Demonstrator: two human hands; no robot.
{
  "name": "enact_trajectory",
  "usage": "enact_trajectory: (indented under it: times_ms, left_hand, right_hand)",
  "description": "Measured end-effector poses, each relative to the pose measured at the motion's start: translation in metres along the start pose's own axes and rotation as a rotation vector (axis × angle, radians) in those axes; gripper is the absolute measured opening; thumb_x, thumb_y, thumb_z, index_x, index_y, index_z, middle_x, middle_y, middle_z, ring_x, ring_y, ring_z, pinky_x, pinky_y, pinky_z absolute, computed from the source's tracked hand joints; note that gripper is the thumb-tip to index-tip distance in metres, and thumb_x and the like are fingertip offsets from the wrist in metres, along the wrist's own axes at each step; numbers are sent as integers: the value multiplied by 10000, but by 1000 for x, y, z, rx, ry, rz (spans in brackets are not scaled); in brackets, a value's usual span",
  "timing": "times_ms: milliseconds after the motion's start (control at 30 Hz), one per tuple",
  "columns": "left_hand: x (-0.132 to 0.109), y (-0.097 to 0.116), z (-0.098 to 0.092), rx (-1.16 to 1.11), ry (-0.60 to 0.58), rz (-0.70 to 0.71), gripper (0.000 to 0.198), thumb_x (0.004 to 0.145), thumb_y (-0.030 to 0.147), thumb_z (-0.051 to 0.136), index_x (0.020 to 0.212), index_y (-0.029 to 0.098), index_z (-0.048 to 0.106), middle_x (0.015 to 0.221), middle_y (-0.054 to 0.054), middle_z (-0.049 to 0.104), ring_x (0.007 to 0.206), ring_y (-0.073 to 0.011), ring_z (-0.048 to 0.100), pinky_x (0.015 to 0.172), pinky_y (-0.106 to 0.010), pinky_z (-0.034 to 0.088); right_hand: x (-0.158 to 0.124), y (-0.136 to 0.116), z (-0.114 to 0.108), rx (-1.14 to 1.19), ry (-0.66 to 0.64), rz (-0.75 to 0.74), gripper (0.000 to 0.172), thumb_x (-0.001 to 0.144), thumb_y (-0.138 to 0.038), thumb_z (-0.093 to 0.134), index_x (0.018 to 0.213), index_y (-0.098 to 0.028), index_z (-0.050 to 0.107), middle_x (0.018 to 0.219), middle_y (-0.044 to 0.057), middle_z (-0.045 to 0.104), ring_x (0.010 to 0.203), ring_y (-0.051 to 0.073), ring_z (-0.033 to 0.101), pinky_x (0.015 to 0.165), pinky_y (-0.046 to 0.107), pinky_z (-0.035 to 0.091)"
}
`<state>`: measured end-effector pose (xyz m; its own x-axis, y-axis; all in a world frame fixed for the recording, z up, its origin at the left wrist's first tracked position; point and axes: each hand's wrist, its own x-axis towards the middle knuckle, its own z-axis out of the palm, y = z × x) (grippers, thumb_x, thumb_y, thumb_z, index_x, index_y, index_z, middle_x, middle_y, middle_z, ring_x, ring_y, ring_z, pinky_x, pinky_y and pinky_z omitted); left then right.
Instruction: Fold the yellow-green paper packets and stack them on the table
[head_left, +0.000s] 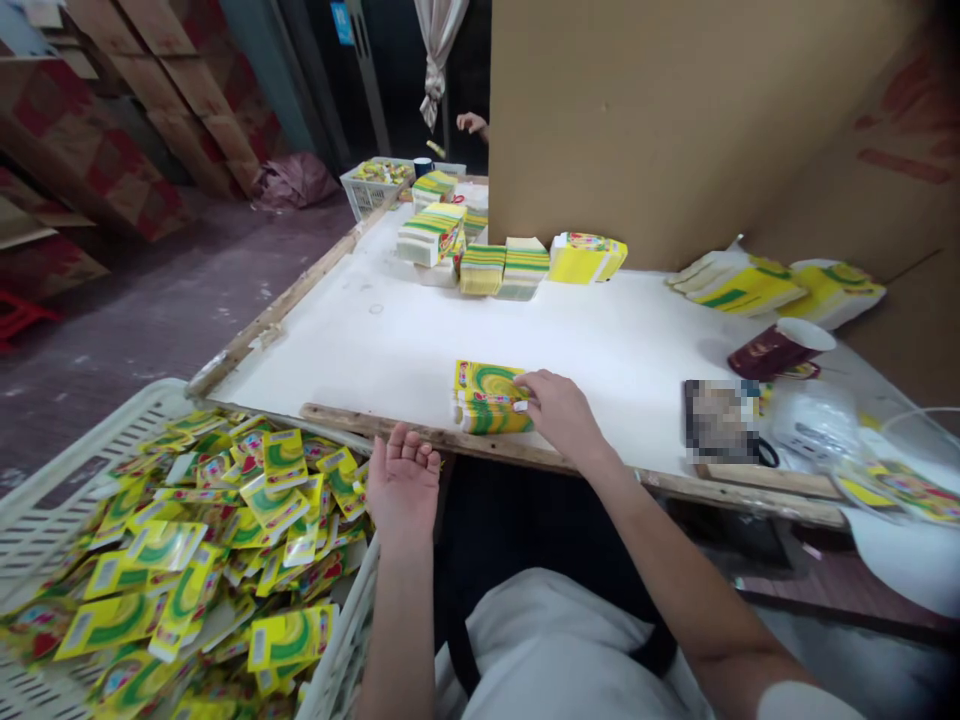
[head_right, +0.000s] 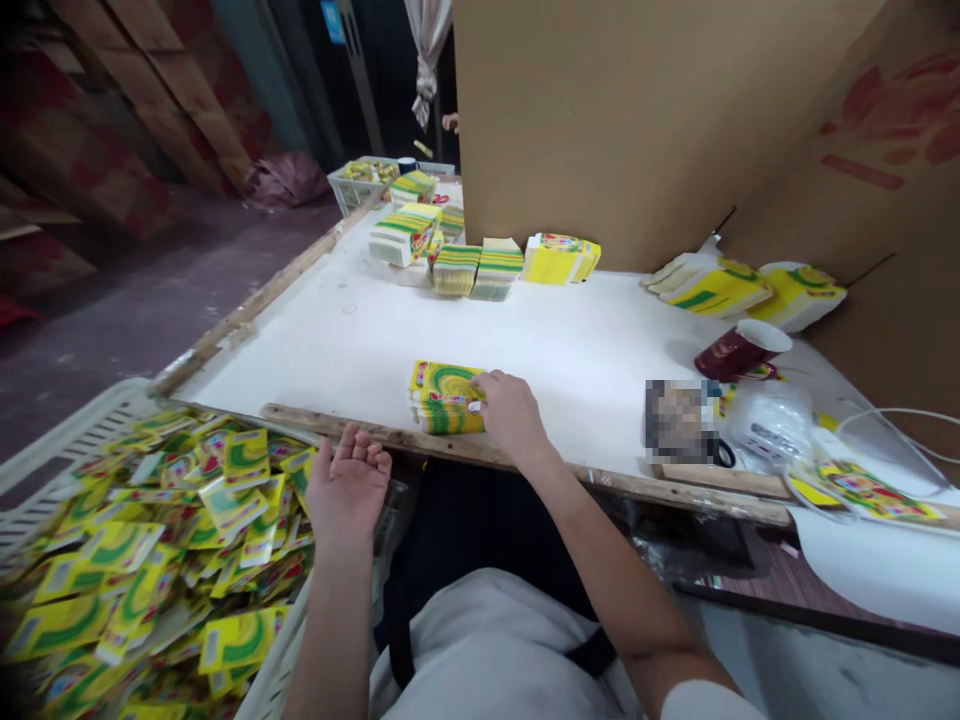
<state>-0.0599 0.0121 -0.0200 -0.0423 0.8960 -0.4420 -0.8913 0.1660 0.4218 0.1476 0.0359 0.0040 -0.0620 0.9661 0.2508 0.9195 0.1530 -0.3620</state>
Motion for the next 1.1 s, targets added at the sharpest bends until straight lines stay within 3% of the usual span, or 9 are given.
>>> enact_trajectory:
  times_ms: [200, 333, 400, 500, 633, 700, 933, 1033, 1100]
  left_hand:
    - [-9, -21, 13, 141, 16, 81, 301, 816, 434, 478, 876, 172, 612, 793, -25, 619, 700, -112, 606, 651, -230, 480]
    - [-19, -42, 14, 246, -155, 356, 544, 756, 663, 383, 1065, 249, 551, 1016, -61, 614, 949, -194, 588, 789, -327, 475]
    - [-22, -45, 12, 356, -213, 420, 654, 716, 750, 282, 1036, 249, 556, 956, -75, 611, 881, -210, 593, 728, -342, 483]
    - [-21, -36, 10, 423, -159, 474, 676, 738, 749, 151, 911, 238, 558, 756, -51, 556, 667, -167, 545, 617, -319, 464]
    - [-19, -22, 10, 345, -100, 492, 541, 761, 720, 259, 773, 223, 473, 592, 35, 381, 468, -86, 368, 477, -230, 377]
    - [-19, -22, 10, 299, -113, 488, 493, 733, 709, 381, 761, 222, 454, 587, 56, 365, 443, -65, 341, 447, -202, 345]
    - [-14, -36, 5, 412, -130, 500, 272, 677, 404, 690, 839, 201, 610, 811, 5, 644, 769, -120, 599, 752, -249, 477]
    - [-13, -32, 4, 498, -105, 504, 217, 702, 361, 674, 806, 173, 642, 787, -6, 666, 740, -132, 619, 737, -272, 500]
    - [-19, -25, 7, 607, -92, 608, 251, 746, 340, 634, 938, 179, 634, 915, -35, 667, 856, -162, 625, 798, -298, 496]
  right_hand:
    - [-14, -18, -10, 222, 75, 78, 301, 667, -75, 552, 928, -197, 465, 794, 12, 583, 706, 176, 552, 700, 328, 427]
    - [-38, -47, -1, 752, -239, 43, 304, 659, -163, 630, 869, -216, 417, 741, -36, 516, 584, 109, 499, 535, 234, 410]
    - [-51, -62, 8, 1011, -350, 45, 285, 660, -147, 619, 833, -216, 403, 714, -45, 487, 573, 93, 472, 517, 213, 406]
    - [-70, -81, 18, 1213, -360, 80, 298, 671, -131, 612, 877, -217, 415, 743, -33, 499, 623, 95, 489, 568, 216, 433]
    - [-80, -93, 24, 1151, -308, 60, 414, 668, -136, 642, 1028, -226, 457, 799, -15, 545, 708, 121, 525, 632, 238, 452]
    - [-74, -89, 25, 1117, -280, 71, 352, 678, -158, 644, 1000, -213, 515, 759, -19, 558, 672, 121, 526, 608, 238, 448]
    - [-47, -58, 19, 1254, -80, 187, 102, 703, -251, 636, 762, -184, 586, 677, -11, 641, 616, 132, 591, 588, 250, 479]
    - [-47, -50, 12, 1093, -33, 127, 37, 724, -218, 607, 745, -188, 601, 679, -7, 649, 609, 148, 600, 577, 265, 488]
    - [-47, -45, 5, 873, 91, 51, 90, 740, -160, 566, 783, -199, 635, 735, 10, 660, 671, 171, 610, 621, 296, 494]
